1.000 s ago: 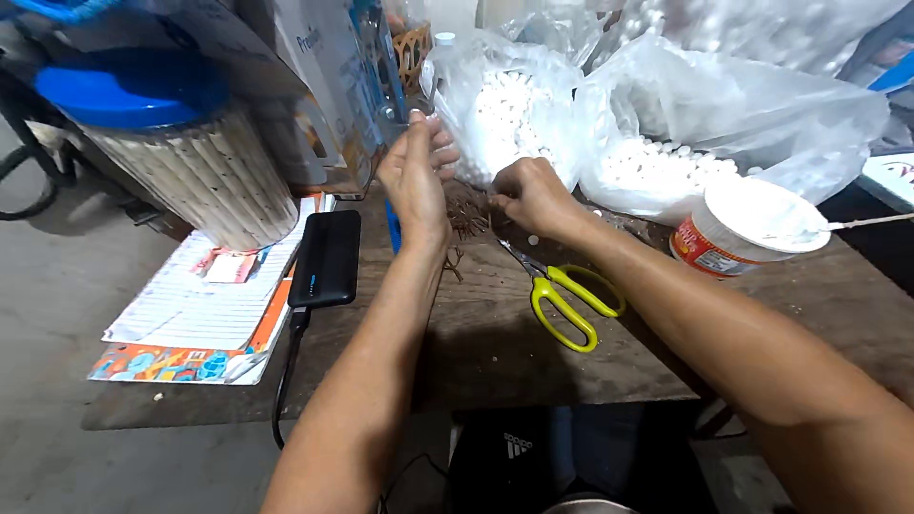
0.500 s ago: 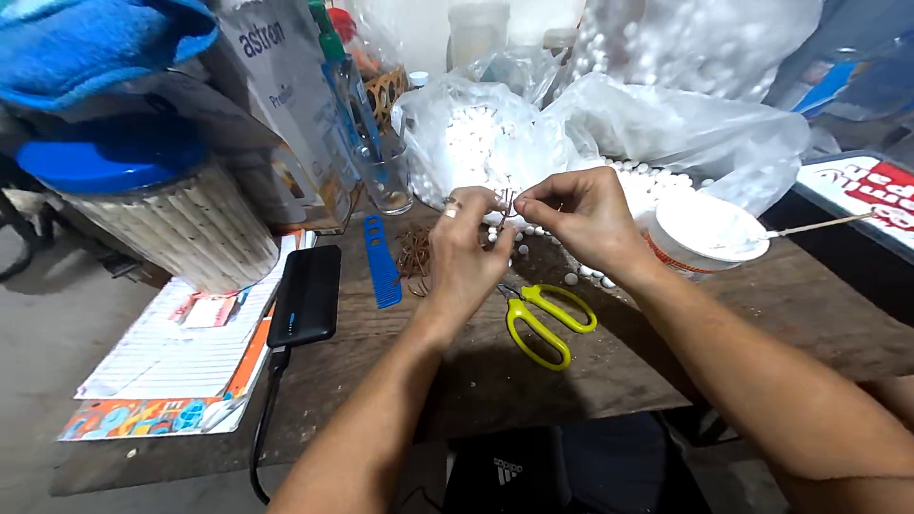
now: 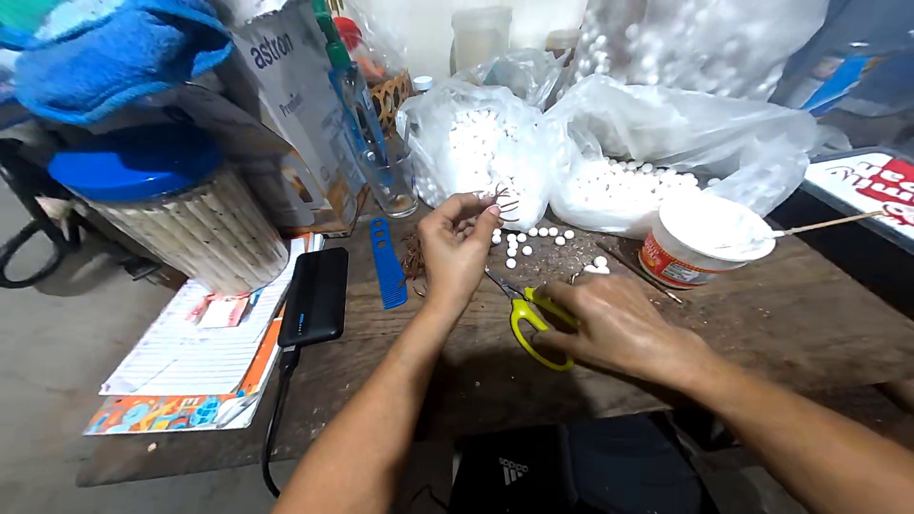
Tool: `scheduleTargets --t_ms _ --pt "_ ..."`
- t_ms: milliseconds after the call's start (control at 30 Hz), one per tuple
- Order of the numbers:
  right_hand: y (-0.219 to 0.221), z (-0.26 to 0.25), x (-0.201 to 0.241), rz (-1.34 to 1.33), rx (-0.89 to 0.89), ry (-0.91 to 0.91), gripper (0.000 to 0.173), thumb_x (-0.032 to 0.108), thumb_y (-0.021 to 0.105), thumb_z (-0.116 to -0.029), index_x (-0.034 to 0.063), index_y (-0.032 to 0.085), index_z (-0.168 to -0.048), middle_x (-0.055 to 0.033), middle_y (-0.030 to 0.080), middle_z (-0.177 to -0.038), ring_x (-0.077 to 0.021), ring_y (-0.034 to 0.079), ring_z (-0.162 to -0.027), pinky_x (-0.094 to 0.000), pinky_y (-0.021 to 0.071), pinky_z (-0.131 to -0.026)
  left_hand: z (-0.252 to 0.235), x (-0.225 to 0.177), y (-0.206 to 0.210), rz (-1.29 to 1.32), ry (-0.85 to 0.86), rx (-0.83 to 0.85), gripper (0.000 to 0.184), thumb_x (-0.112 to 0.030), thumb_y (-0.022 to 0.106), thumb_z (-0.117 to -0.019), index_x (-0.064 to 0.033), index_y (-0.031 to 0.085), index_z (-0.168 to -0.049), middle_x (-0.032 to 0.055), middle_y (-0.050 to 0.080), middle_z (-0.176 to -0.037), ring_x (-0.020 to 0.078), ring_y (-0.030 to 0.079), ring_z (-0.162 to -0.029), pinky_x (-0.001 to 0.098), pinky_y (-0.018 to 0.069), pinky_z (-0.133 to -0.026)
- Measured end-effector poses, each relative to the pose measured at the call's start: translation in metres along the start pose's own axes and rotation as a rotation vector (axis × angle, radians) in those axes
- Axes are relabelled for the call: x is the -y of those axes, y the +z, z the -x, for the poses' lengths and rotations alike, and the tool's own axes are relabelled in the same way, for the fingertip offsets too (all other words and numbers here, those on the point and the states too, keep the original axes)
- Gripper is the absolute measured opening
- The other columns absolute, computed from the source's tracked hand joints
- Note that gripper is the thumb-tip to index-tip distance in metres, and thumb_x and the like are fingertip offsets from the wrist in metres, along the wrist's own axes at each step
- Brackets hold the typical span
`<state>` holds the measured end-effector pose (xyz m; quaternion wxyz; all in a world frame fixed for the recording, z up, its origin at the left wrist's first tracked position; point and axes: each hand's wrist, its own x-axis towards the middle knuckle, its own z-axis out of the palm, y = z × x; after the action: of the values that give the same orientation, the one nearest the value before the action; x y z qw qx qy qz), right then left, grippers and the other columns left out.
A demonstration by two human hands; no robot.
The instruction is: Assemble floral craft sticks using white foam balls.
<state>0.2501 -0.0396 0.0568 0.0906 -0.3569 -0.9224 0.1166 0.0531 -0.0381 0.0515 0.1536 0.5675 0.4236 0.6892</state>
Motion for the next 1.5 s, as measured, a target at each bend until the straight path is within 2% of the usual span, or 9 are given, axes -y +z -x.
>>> scheduleTargets --t_ms 167,367,500,667,867,1000,1167,1300,1500 --pt "0.006 0.003 -0.007 -0.206 -0.122 0.034 0.036 0.027 0.073 -0.0864 0.0016 0.072 -0.111 -0.0151 0.07 -0.084 -0.0316 0.067 -0.077 -0.0524 0.0524 -0.07 0.001 0.0 -0.002 -0.054 0.035 0.023 0.005 0.004 0.065 -0.0942 0.0004 0.067 -0.096 -0.0024 0.068 -0.084 -0.0037 0.061 -0.07 0.0128 0.0523 -0.065" --pt "0.003 0.015 -0.042 -0.675 -0.445 0.099 0.028 0.017 0.069 -0.0819 0.0068 0.072 -0.107 0.0107 0.064 -0.076 0.0086 0.054 -0.06 -0.0099 0.0448 -0.053 0.004 0.002 -0.001 -0.129 0.144 0.024 0.006 0.003 0.066 -0.0938 0.0053 0.069 -0.098 0.0051 0.066 -0.093 -0.0018 0.062 -0.077 0.0126 0.0525 -0.069" --pt "0.012 0.025 -0.037 -0.562 -0.367 0.071 0.035 0.031 0.072 -0.0838 0.0073 0.074 -0.109 0.0043 0.07 -0.084 0.0032 0.062 -0.07 -0.0164 0.0521 -0.063 0.004 0.005 0.001 -0.127 0.163 -0.016 0.004 0.005 0.066 -0.0921 0.006 0.067 -0.096 0.0035 0.067 -0.089 -0.0032 0.061 -0.075 0.0117 0.0512 -0.069" --pt "0.032 0.028 -0.017 -0.261 -0.323 -0.053 0.038 0.032 0.071 -0.0903 0.0008 0.075 -0.112 -0.0173 0.071 -0.094 -0.0287 0.069 -0.078 -0.0458 0.0569 -0.07 0.004 0.004 0.005 -0.11 0.155 -0.001 0.006 0.005 0.066 -0.0908 0.0044 0.068 -0.096 -0.0012 0.069 -0.086 -0.0052 0.062 -0.074 0.0124 0.0521 -0.068" --pt "0.025 0.048 -0.028 -0.261 -0.588 -0.102 0.032 0.036 0.069 -0.0931 0.0054 0.079 -0.099 -0.0084 0.074 -0.1 -0.0174 0.069 -0.095 -0.0336 0.0564 -0.082 0.015 0.004 0.012 -0.089 0.068 0.125 0.003 0.003 0.067 -0.093 0.0006 0.067 -0.095 -0.0051 0.068 -0.083 -0.0059 0.063 -0.072 0.0117 0.0538 -0.068" --pt "0.008 0.089 -0.08 -0.66 -0.933 0.17 0.011 0.014 0.072 -0.0902 0.0183 0.064 -0.084 0.0165 0.063 -0.071 0.0066 0.057 -0.06 -0.0133 0.0508 -0.056 0.019 -0.002 0.02 -0.092 0.048 0.214 0.003 0.002 0.067 -0.0933 0.001 0.068 -0.096 -0.0065 0.066 -0.085 -0.0092 0.059 -0.073 0.0084 0.0498 -0.068" --pt "-0.017 0.093 -0.127 -0.667 -1.075 0.262 0.035 0.014 0.06 -0.1007 0.0062 0.054 -0.134 0.0137 0.059 -0.081 0.0051 0.054 -0.058 -0.0136 0.0497 -0.053 0.022 -0.012 0.047 -0.039 0.052 0.279 0.004 0.004 0.067 -0.0917 0.0041 0.068 -0.096 -0.0029 0.069 -0.088 -0.0076 0.062 -0.077 0.0101 0.0523 -0.072" --pt "-0.039 0.089 -0.122 -0.463 -1.07 0.123 0.017 0.013 0.056 -0.1041 0.0046 0.07 -0.108 0.0125 0.064 -0.082 0.0076 0.057 -0.064 -0.0113 0.0503 -0.06 0.021 -0.01 0.06 -0.025 0.047 0.342 0.004 0.004 0.068 -0.0916 0.0037 0.069 -0.096 -0.002 0.069 -0.089 -0.007 0.062 -0.077 0.0108 0.0527 -0.074" --pt "-0.057 0.111 -0.129 -0.558 -1.263 0.066 0.02 0.011 0.05 -0.1072 0.0098 0.069 -0.105 0.0103 0.072 -0.083 -0.0005 0.066 -0.064 -0.0171 0.058 -0.062 0.03 -0.006 0.06 -0.02 0.052 0.317 0.009 0.005 0.067 -0.0909 0.0052 0.071 -0.099 0.0013 0.069 -0.093 -0.0052 0.062 -0.079 0.0114 0.0532 -0.074"
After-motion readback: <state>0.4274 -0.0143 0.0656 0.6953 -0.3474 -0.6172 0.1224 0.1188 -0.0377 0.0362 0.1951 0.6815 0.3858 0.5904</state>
